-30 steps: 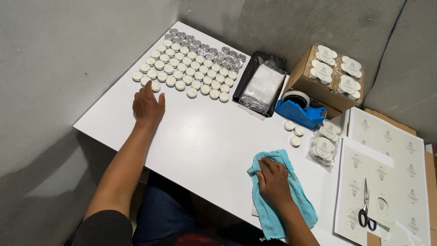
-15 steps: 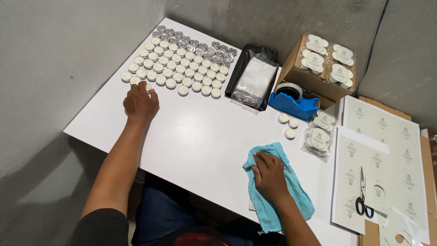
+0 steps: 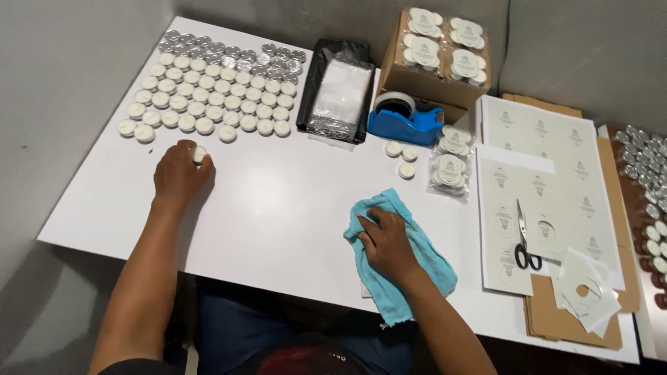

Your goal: Cutting out labels from a printed sheet and preparing small candle tins by wiping and organizing them on a work surface.

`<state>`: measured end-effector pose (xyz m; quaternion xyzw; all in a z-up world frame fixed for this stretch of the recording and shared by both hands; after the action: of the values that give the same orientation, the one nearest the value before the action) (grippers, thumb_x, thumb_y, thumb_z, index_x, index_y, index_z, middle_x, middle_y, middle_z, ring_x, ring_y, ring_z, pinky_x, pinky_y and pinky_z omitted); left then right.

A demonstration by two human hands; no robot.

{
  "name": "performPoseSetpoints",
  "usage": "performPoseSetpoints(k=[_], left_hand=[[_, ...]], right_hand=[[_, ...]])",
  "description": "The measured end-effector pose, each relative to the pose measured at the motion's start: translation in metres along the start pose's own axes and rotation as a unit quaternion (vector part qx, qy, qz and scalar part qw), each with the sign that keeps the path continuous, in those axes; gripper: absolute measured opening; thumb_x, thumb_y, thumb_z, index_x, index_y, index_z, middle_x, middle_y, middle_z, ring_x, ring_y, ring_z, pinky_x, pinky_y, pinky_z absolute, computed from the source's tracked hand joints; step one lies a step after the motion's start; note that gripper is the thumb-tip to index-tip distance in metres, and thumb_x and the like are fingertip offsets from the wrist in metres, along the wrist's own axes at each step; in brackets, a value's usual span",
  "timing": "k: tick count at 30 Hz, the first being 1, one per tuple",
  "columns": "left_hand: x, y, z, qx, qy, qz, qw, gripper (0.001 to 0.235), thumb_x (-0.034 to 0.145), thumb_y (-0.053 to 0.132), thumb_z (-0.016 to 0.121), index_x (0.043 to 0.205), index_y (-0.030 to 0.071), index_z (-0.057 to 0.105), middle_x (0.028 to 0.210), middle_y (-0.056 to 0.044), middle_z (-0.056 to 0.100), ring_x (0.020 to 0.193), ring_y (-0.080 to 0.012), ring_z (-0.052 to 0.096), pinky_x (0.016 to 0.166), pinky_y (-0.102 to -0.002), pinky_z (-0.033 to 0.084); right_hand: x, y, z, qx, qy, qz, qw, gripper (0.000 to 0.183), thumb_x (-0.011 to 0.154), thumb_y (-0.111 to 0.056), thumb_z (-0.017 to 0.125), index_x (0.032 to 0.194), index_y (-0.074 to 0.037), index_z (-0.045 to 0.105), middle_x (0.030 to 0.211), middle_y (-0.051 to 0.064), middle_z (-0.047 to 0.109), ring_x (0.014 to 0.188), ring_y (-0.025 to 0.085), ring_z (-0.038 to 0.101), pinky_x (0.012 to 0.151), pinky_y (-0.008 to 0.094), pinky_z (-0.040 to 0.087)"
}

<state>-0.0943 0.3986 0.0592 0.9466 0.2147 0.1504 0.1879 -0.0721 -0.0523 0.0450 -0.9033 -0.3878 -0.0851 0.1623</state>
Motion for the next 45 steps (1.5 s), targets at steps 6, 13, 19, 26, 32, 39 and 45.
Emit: performPoseSetpoints(k=[6, 13, 19, 26, 32, 39, 45], left_hand=[[-0.010, 0.082, 0.046, -0.133, -0.059, 0.079, 0.986, 0.041, 0.090, 0.018, 0.075, 0.121, -0.008, 0.067, 0.090, -0.019, 0.061, 0.081, -0.0345, 0.068, 0.071, -0.043, 0.058], [-0.022, 0.190, 0.055, -0.240, -0.136, 0.133, 0.952, 0.038, 0.087, 0.011, 0.076, 0.120, -0.007, 0.069, 0.096, -0.022, 0.059, 0.084, -0.0340, 0.068, 0.076, -0.043, 0.059], [-0.052, 0.243, 0.093, -0.357, -0.234, 0.113, 0.897, 0.042, 0.082, 0.008, 0.081, 0.121, -0.003, 0.070, 0.103, -0.026, 0.063, 0.091, -0.0384, 0.073, 0.081, -0.043, 0.062], [-0.080, 0.264, 0.110, -0.423, -0.290, 0.095, 0.853, 0.042, 0.082, 0.010, 0.083, 0.122, 0.001, 0.073, 0.105, -0.026, 0.069, 0.094, -0.0380, 0.074, 0.081, -0.044, 0.064], [-0.085, 0.262, 0.119, -0.447, -0.297, 0.105, 0.837, 0.042, 0.082, 0.010, 0.084, 0.121, 0.002, 0.074, 0.103, -0.025, 0.071, 0.093, -0.0349, 0.074, 0.081, -0.043, 0.064], [-0.091, 0.263, 0.129, -0.470, -0.336, 0.115, 0.808, 0.041, 0.081, 0.012, 0.085, 0.120, 0.001, 0.075, 0.103, -0.023, 0.073, 0.092, -0.0273, 0.073, 0.080, -0.039, 0.063], [-0.098, 0.265, 0.134, -0.482, -0.363, 0.139, 0.785, 0.042, 0.080, 0.007, 0.083, 0.121, 0.004, 0.075, 0.104, -0.020, 0.075, 0.094, -0.0261, 0.072, 0.081, -0.039, 0.062]], right_hand=[[-0.010, 0.009, 0.004, 0.007, 0.029, -0.013, 0.999, 0.032, 0.106, -0.034, 0.053, 0.131, -0.019, 0.066, 0.118, 0.006, 0.059, 0.114, 0.028, 0.059, 0.096, 0.044, 0.043], [-0.019, 0.045, -0.003, 0.022, 0.053, 0.050, 0.997, 0.035, 0.108, -0.034, 0.048, 0.130, -0.016, 0.067, 0.115, 0.008, 0.061, 0.110, 0.029, 0.060, 0.095, 0.044, 0.042], [-0.022, 0.055, -0.012, 0.101, 0.153, 0.049, 0.982, 0.030, 0.107, -0.023, 0.054, 0.129, -0.013, 0.070, 0.115, 0.006, 0.063, 0.108, 0.027, 0.062, 0.096, 0.040, 0.045], [-0.012, 0.034, -0.033, 0.182, 0.205, 0.020, 0.962, 0.029, 0.105, -0.017, 0.058, 0.130, -0.012, 0.070, 0.118, 0.009, 0.067, 0.104, 0.027, 0.064, 0.093, 0.040, 0.048], [-0.003, 0.019, -0.041, 0.176, 0.203, 0.001, 0.963, 0.030, 0.105, -0.021, 0.059, 0.131, -0.015, 0.071, 0.124, 0.008, 0.066, 0.106, 0.030, 0.063, 0.092, 0.042, 0.047], [-0.001, 0.008, -0.038, 0.123, 0.172, -0.024, 0.977, 0.034, 0.104, -0.027, 0.059, 0.136, -0.024, 0.068, 0.130, 0.006, 0.065, 0.110, 0.027, 0.062, 0.094, 0.042, 0.044], [0.013, 0.003, -0.046, 0.200, 0.148, -0.025, 0.968, 0.034, 0.107, -0.017, 0.052, 0.139, -0.018, 0.065, 0.125, 0.009, 0.066, 0.102, 0.029, 0.063, 0.090, 0.041, 0.047]])
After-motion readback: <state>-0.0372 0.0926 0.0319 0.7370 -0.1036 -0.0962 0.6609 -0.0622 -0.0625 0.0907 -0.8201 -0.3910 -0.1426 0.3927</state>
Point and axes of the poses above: each hand's wrist, its own x-axis towards the middle knuckle, its own z-axis out of the palm, y = z × x, the point moved 9 cm from there along x, towards the middle knuckle
